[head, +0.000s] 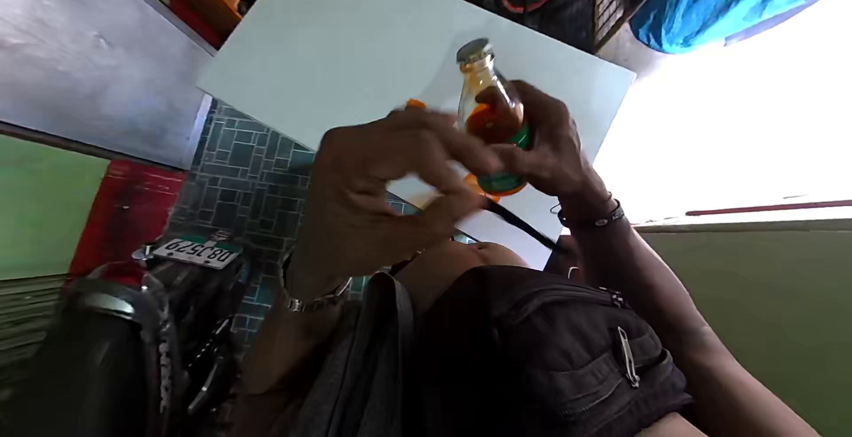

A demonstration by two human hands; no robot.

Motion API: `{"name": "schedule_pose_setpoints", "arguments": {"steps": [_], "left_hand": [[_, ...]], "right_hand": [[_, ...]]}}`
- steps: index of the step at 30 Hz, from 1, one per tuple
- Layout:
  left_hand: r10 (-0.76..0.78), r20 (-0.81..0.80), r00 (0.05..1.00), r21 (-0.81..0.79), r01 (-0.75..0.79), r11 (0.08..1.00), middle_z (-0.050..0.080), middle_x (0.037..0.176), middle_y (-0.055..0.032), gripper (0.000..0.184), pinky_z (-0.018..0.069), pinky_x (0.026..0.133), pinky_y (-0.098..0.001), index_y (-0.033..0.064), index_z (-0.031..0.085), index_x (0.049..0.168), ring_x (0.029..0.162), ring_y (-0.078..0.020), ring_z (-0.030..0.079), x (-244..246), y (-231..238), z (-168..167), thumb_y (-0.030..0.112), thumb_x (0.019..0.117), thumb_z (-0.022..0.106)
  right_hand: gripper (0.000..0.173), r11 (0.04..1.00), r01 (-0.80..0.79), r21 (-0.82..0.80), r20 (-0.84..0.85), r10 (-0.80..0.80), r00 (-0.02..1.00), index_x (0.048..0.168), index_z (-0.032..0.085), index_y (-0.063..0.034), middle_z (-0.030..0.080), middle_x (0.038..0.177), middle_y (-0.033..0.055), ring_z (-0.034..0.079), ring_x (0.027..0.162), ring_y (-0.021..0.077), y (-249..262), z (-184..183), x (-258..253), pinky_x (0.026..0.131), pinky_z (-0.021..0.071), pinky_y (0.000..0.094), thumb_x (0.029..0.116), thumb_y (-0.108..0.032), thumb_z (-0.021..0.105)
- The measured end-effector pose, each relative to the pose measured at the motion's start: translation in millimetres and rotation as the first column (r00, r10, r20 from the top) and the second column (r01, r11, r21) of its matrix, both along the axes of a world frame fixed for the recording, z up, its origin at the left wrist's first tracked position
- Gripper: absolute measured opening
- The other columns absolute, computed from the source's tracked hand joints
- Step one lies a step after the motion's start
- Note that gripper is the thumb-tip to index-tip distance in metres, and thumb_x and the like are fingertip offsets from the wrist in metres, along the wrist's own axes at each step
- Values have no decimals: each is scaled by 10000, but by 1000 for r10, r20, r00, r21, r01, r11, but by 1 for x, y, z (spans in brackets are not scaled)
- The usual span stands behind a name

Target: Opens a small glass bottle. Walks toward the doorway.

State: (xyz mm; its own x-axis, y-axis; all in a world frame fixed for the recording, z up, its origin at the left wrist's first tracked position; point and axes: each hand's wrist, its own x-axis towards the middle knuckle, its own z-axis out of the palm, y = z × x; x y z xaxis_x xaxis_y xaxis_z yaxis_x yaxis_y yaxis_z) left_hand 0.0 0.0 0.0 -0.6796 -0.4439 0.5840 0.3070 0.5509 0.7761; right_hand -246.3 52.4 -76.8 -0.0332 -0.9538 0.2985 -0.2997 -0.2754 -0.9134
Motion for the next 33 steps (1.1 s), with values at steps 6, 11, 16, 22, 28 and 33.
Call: {"name": "schedule_pose_setpoints", "arguments": {"steps": [6,11,16,22,28,33], "left_hand": [[269,147,952,531,-306,790,747,1137,-12,156,577,985,-455,210,711,963,1102,-230,706,77,9,-154,365,965,705],[297,296,908,713,-417,564,735,868,38,165,650,823,-391,135,569,1176,817,-168,756,87,44,-184,113,1015,540],[313,367,876,658,-483,578,507,590,137,243,546,545,-204,173,607,1055,491,-6,520,52,32,-185,149,1081,367],[178,318,931,500,-325,803,507,681,75,441,375,456,-180,200,600,890,501,-39,412,13,7,-147,504,1096,357],[255,341,905,503,-405,764,413,586,-1,404,325,426,-220,132,527,802,451,-100,365,-4,17,-127,341,1113,378],[214,474,854,529,-471,706,533,770,-15,327,420,573,-254,24,634,1233,619,-84,461,0,12,-163,141,1073,374]], "right_hand": [[768,989,149,16,52,-150,987,1407,508,-2,680,1201,89,695,1043,134,10,-28,-46,892,621,326,790,-311,845],[737,991,121,64,269,-134,954,1460,424,3,639,1250,120,673,1075,182,25,-69,-60,917,599,375,860,-270,754],[753,992,91,86,399,-118,909,1462,436,-48,640,1236,88,669,1071,186,46,-87,-59,921,591,410,873,-415,729],[732,996,27,80,411,-58,910,1480,447,-74,635,1269,107,675,1075,220,65,-71,-42,892,612,436,924,-501,657],[751,968,60,244,537,-186,823,1488,475,-209,656,1312,79,685,1101,260,109,-60,-38,890,617,451,865,-524,750],[835,986,5,168,493,-89,865,1479,467,-178,679,1259,48,697,1056,251,101,-54,-28,857,621,439,808,-564,780]]}}
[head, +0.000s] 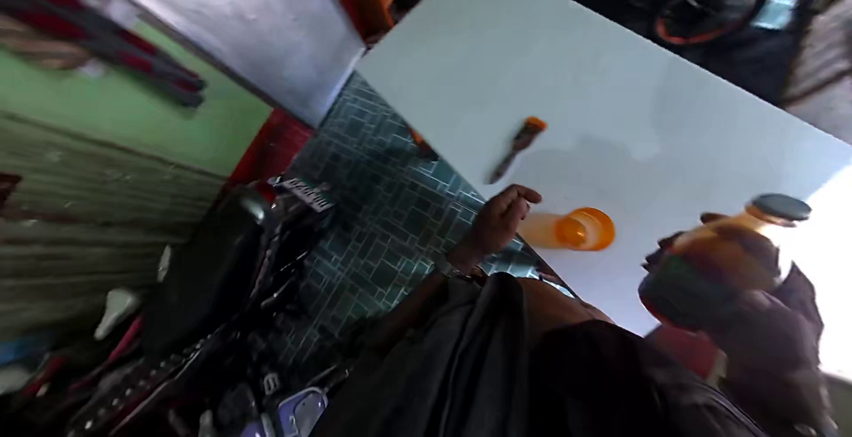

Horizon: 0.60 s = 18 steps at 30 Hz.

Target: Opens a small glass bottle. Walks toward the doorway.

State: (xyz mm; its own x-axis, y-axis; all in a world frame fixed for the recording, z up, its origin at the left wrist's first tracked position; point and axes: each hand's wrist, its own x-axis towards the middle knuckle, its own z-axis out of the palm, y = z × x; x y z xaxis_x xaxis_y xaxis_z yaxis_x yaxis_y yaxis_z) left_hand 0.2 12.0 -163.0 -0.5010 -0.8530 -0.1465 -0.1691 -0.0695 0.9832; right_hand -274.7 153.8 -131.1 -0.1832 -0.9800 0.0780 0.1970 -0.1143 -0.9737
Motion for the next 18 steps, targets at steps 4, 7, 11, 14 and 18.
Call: {"name": "schedule_pose_setpoints", "arguments": {"steps": [4,7,11,14,18], "left_hand": [[187,137,973,216,-214,953,647,1047,-73,289,515,706,-254,25,631,1293,785,-79,584,41,31,-43,139,1062,501],[351,154,924,329,-383,863,664,1177,-155,311,588,862,-325,-38,622,1270,954,-162,678,69,67,-70,77,981,637],[527,173,832,412,-547,729,701,1125,-155,339,608,856,-326,-51,640,1234,925,-166,711,94,112,-79,69,929,727],[558,139,818,393,-563,727,706,1160,-172,386,614,874,-359,-52,616,1305,948,-194,722,107,127,-76,58,942,689],[514,101,852,314,-518,796,749,978,-129,321,647,745,-347,-79,605,1294,785,-173,740,113,106,-77,52,1001,609]], "right_hand": [[799,983,-182,-38,-124,176,977,1484,466,-191,660,1295,14,684,1086,208,-19,-2,15,893,609,418,831,-560,743],[750,951,-308,-31,-216,294,931,1475,496,-249,653,1314,-86,653,1143,95,-33,3,37,969,580,334,844,-580,731],[748,873,-488,-10,-348,454,820,1423,528,-146,680,1231,-90,650,1099,19,-51,4,69,949,571,250,864,-616,692],[730,818,-575,10,-327,546,771,1418,526,-96,696,1214,-54,665,1074,24,-55,7,90,933,588,252,878,-544,727],[673,813,-583,14,-331,554,764,1388,523,33,699,1175,97,677,1034,93,-53,8,103,915,591,306,894,-378,721]]}}
